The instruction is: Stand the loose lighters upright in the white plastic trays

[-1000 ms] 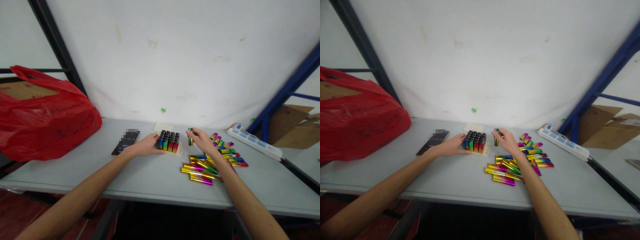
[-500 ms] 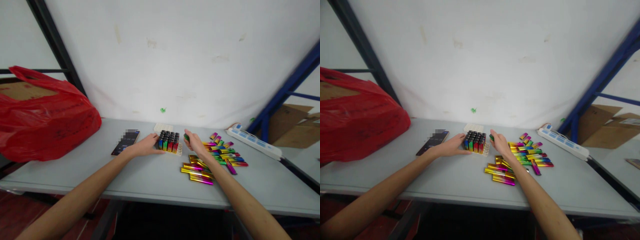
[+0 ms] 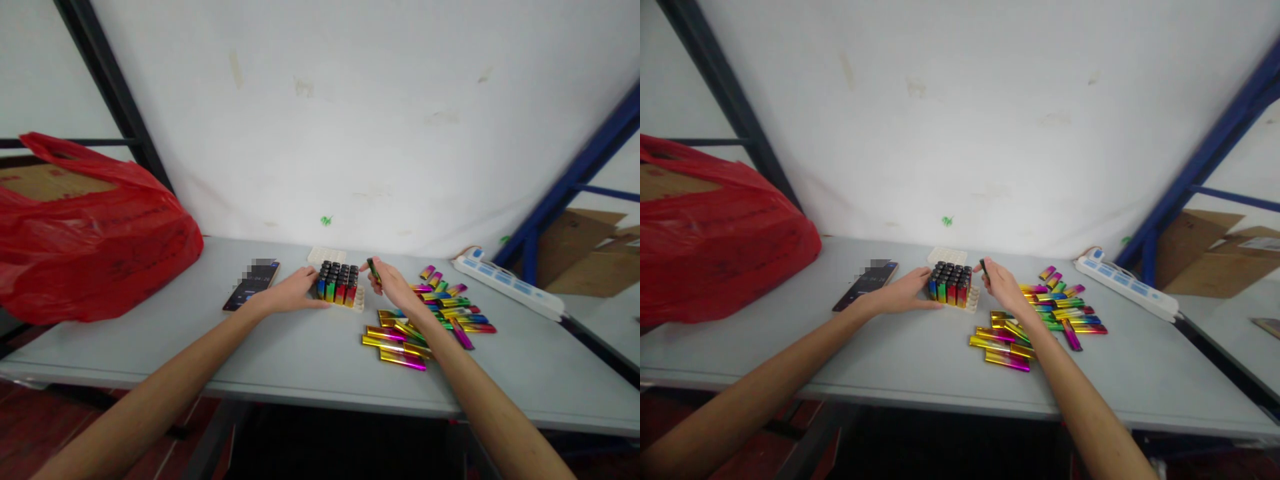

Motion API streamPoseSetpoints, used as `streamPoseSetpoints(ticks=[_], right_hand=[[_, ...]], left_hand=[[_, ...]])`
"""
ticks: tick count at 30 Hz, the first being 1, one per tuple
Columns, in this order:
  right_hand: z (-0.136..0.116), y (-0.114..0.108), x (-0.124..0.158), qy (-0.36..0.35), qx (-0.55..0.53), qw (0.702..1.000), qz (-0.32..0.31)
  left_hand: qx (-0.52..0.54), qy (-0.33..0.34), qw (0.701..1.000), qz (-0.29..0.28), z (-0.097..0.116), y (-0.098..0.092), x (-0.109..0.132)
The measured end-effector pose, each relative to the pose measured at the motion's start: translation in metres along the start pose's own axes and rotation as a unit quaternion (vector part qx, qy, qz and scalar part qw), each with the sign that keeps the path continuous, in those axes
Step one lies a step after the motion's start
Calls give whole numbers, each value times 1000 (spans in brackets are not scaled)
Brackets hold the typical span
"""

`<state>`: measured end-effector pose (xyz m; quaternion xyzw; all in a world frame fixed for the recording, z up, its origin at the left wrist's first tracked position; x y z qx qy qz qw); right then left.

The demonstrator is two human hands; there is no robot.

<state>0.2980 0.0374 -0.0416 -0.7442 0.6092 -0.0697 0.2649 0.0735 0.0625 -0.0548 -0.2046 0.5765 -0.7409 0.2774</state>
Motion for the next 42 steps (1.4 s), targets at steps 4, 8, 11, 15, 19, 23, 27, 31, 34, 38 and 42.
streamPoseSetpoints(ticks=[4, 8, 11, 15, 19, 23, 27, 31, 34, 38, 42], right_hand=[[-3, -5, 1, -24, 17, 1000, 7], [5, -9, 2, -12, 44, 998, 39], [11, -7, 2, 12, 54, 998, 39], [1, -3, 2, -13, 172, 985, 26], [-12, 5, 4, -56, 244, 968, -33], [-13, -3, 8, -41, 206, 974, -85], [-9, -28, 21, 0, 210, 966, -148], [1, -47, 36, 44, 244, 944, -219], [10, -47, 40, 86, 248, 933, -248], [11, -39, 35, 78, 268, 932, -231], [1, -39, 29, 39, 246, 953, -174]], left_hand=[[-3, 1, 1000, 3, 0, 0, 0], [3, 5, 1000, 7, 0, 1, 0], [6, 4, 1000, 8, 0, 0, -1], [13, 9, 1000, 16, 1, -1, 0], [13, 9, 1000, 15, 2, -2, 1], [3, 8, 1000, 13, 2, -2, 1], [2, 15, 1000, 14, 2, -2, 1], [-5, 8, 1000, 3, 0, 0, 0], [-1, 17, 1000, 9, 1, 0, 0], [3, 20, 1000, 12, 1, 0, 1], [2, 17, 1000, 7, 2, -1, 1]])
Point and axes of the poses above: each hand's wrist, its own x-axis away from the middle knuckle, its own y-axis out of the palm, z = x × y, the point moved 7 cm from there along -x, towards the middle knuckle, and after that the axes turned 8 degrees about -z, right-handed, at the moved point
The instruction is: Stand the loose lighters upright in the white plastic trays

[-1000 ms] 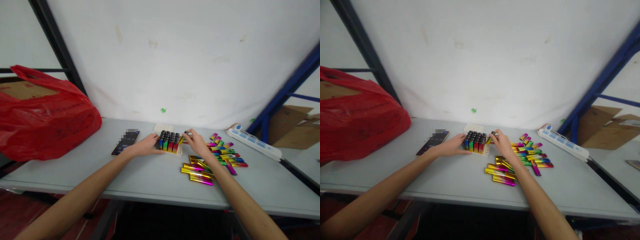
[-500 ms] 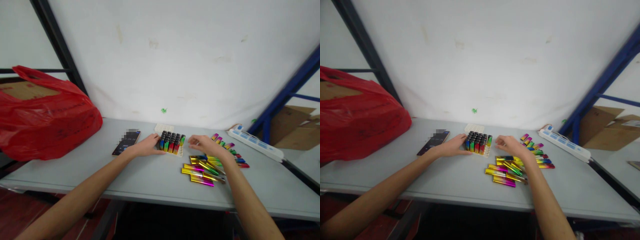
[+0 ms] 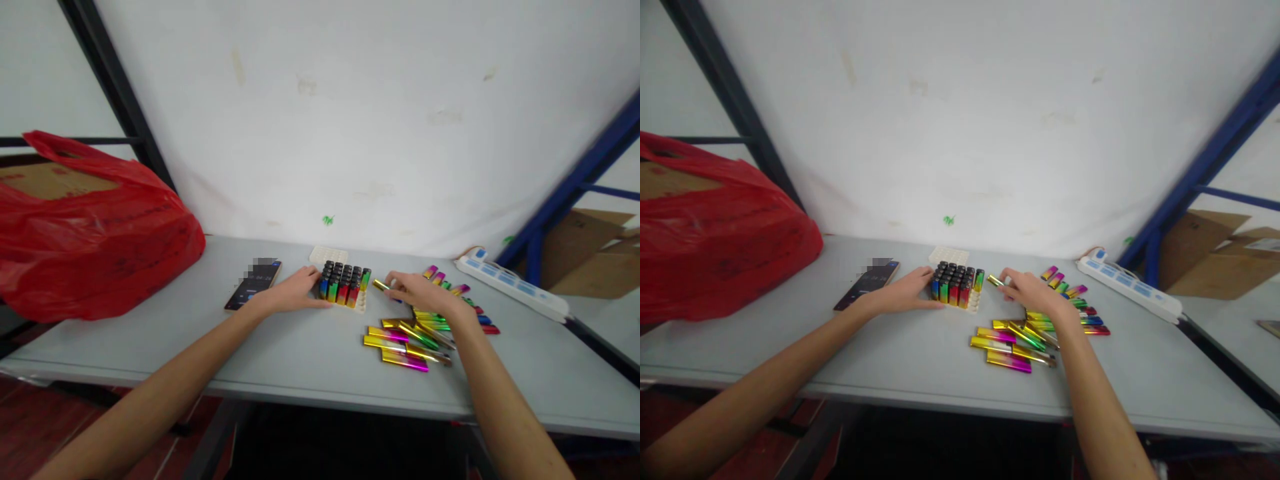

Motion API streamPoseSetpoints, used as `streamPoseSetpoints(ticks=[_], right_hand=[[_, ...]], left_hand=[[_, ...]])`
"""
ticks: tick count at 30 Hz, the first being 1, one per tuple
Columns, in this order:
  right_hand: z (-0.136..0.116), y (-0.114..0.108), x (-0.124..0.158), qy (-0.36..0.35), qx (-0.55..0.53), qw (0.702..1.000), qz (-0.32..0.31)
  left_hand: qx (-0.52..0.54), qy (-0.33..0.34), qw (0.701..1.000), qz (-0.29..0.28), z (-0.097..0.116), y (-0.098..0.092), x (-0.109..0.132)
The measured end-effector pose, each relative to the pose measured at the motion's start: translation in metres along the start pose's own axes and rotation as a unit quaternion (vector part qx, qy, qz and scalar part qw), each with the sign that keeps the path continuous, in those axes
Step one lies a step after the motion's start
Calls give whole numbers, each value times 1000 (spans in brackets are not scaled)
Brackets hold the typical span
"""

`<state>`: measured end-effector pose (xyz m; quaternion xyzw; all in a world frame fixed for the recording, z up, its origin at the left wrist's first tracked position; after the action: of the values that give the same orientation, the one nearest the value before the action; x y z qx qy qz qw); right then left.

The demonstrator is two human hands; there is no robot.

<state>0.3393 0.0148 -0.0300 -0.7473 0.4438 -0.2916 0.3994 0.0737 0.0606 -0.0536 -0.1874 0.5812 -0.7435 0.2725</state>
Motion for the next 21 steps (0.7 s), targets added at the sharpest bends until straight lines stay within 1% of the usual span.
streamPoseSetpoints(ticks=[1, 3, 6, 8, 11, 13, 14, 15, 17, 19, 21], right_hand=[[-1, -4, 0, -2, 1, 1000, 23], [-4, -16, 1, -5, 25, 996, 87], [-7, -32, 3, -7, 55, 982, 180], [-7, -37, 2, -8, 42, 975, 216], [-6, -36, -1, -20, -15, 968, 248], [-6, -28, -6, -33, -93, 966, 237], [-6, -22, -10, -40, -147, 964, 216], [-8, -15, -14, -46, -204, 959, 191], [-12, -2, -21, -55, -306, 938, 153], [-17, 7, -27, -57, -370, 917, 141], [-18, 12, -31, -45, -398, 905, 143]], left_hand=[[0, 0, 1000, -1, 0, 0, 0], [4, -3, 1000, -1, 0, -1, 0], [11, -4, 1000, 4, -1, -1, 0], [11, -2, 1000, 8, -2, 0, -1], [7, -1, 1000, 10, -3, 1, -1], [6, -3, 1000, 5, -4, 1, -1], [6, -6, 1000, 3, -4, 2, -1], [8, -10, 1000, 1, -4, 2, -1], [11, -13, 1000, 3, -4, 1, -1], [14, -9, 1000, 7, -3, 1, -1], [13, -5, 1000, 11, -2, 1, 0]])
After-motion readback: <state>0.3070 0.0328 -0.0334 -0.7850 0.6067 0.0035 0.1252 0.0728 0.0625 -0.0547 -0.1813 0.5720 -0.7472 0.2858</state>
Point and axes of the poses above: each hand's wrist, its own x-axis away from the middle knuckle, its own y-axis out of the palm, z = x × y, the point moved 7 cm from there along -x, towards the middle knuckle, and after that the axes turned 8 degrees about -z, right-handed, at the moved point
